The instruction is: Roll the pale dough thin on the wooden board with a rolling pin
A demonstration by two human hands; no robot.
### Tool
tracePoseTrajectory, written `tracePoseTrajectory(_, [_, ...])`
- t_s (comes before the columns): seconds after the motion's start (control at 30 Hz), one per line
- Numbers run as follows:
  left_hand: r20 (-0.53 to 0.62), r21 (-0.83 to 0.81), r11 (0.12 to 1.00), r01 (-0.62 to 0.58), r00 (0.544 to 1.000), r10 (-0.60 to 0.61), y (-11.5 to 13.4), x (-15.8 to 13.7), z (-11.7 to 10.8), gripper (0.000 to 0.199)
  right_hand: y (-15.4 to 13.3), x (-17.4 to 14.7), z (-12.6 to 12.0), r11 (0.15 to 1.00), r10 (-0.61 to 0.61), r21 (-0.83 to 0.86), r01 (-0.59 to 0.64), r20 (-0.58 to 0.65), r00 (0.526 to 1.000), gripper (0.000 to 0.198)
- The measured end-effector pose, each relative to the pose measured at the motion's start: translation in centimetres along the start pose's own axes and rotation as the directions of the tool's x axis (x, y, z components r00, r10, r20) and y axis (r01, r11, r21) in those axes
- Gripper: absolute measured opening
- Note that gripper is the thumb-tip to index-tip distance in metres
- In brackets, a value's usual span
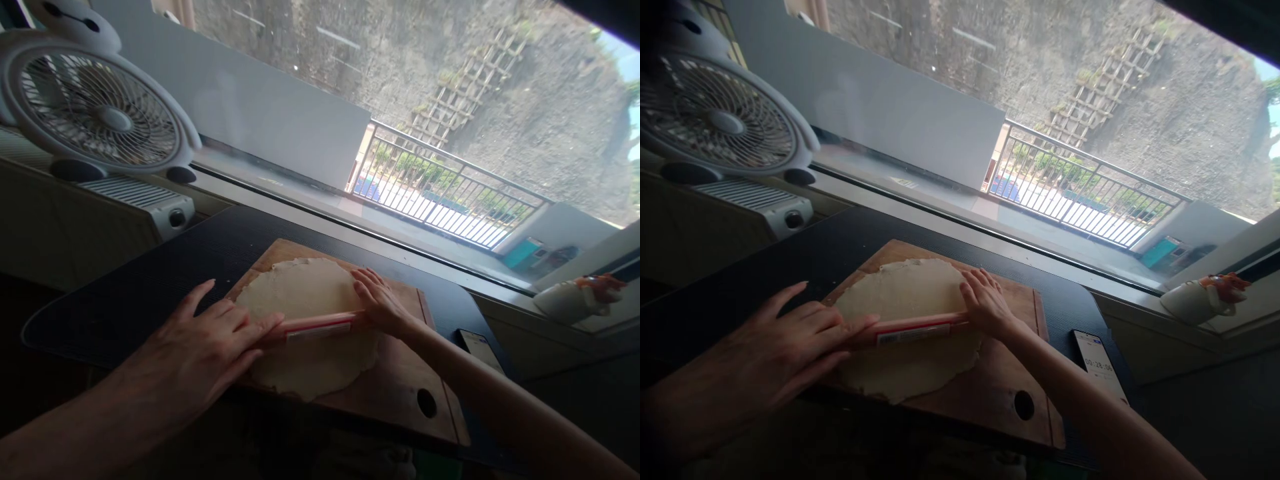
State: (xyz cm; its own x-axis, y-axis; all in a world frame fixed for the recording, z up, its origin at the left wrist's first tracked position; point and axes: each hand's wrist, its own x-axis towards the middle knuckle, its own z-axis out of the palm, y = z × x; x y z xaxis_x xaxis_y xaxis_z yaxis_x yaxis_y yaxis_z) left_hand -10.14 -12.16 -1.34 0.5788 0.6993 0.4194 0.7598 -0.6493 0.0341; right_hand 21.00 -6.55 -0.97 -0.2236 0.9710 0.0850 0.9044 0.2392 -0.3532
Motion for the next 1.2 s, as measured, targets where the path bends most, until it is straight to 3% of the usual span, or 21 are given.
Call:
tracePoseTrajectory(0.1, [0.079, 0.057, 0.998, -0.035, 0.996, 0.03, 0.3, 0.5, 0.3, 0.036, 0.0, 1.8, 0.4, 0.998, 0.052, 0.041, -0.05, -0.053, 0.997, 0.058])
tracePoseTrajectory(0.23, [0.039, 0.081, 0.997, -0.018, 0.999, 0.015, 0.3, 1.5, 1.0, 0.036, -0.1, 4.0, -0.1, 0.997, 0.068, 0.034, -0.065, -0.112, 0.991, 0.056])
tracePoseTrajectory(0.43, [0.03, 0.004, 0.998, -0.07, 0.997, 0.07, 1.0, 1.1, 1.8, 0.043, 0.5, -2.2, 0.1, 0.988, -0.151, -0.021, 0.15, -0.041, 0.988, 0.05])
tracePoseTrajectory(0.5, [0.02, 0.025, 0.999, -0.045, 0.999, 0.045, 1.0, 1.3, 2.0, 0.042, 0.9, -2.0, 0.4, 0.994, -0.108, -0.015, 0.107, -0.075, 0.991, 0.049])
tracePoseTrajectory(0.67, [0.04, 0.023, 1.0, -0.01, 0.999, 0.009, 1.0, 2.9, 1.7, 0.038, 1.2, 2.6, -0.7, 0.998, 0.065, -0.003, -0.065, -0.078, 0.995, 0.053])
tracePoseTrajectory(0.8, [0.085, 0.001, 0.999, -0.052, 0.995, 0.052, 2.6, 4.0, 1.2, 0.035, 1.3, 1.4, -1.9, 0.997, 0.034, -0.06, -0.038, -0.074, 0.997, 0.054])
tracePoseTrajectory(0.93, [0.066, 0.004, 0.999, -0.038, 0.997, 0.038, 3.8, 4.3, 1.9, 0.034, 1.3, -0.3, -0.9, 0.996, -0.003, -0.092, -0.006, -0.096, 0.995, 0.054])
tracePoseTrajectory(1.07, [0.031, 0.072, 0.997, -0.03, 0.999, 0.028, 3.4, 4.3, 2.5, 0.033, 1.2, 3.1, 0.0, 0.993, 0.043, -0.099, -0.066, -0.211, 0.976, 0.051])
tracePoseTrajectory(1.2, [0.022, 0.149, 0.989, -0.015, 1.0, 0.012, 3.0, 3.9, 2.0, 0.03, 0.6, 4.3, -0.3, 0.992, 0.04, -0.11, -0.064, -0.208, 0.977, 0.051])
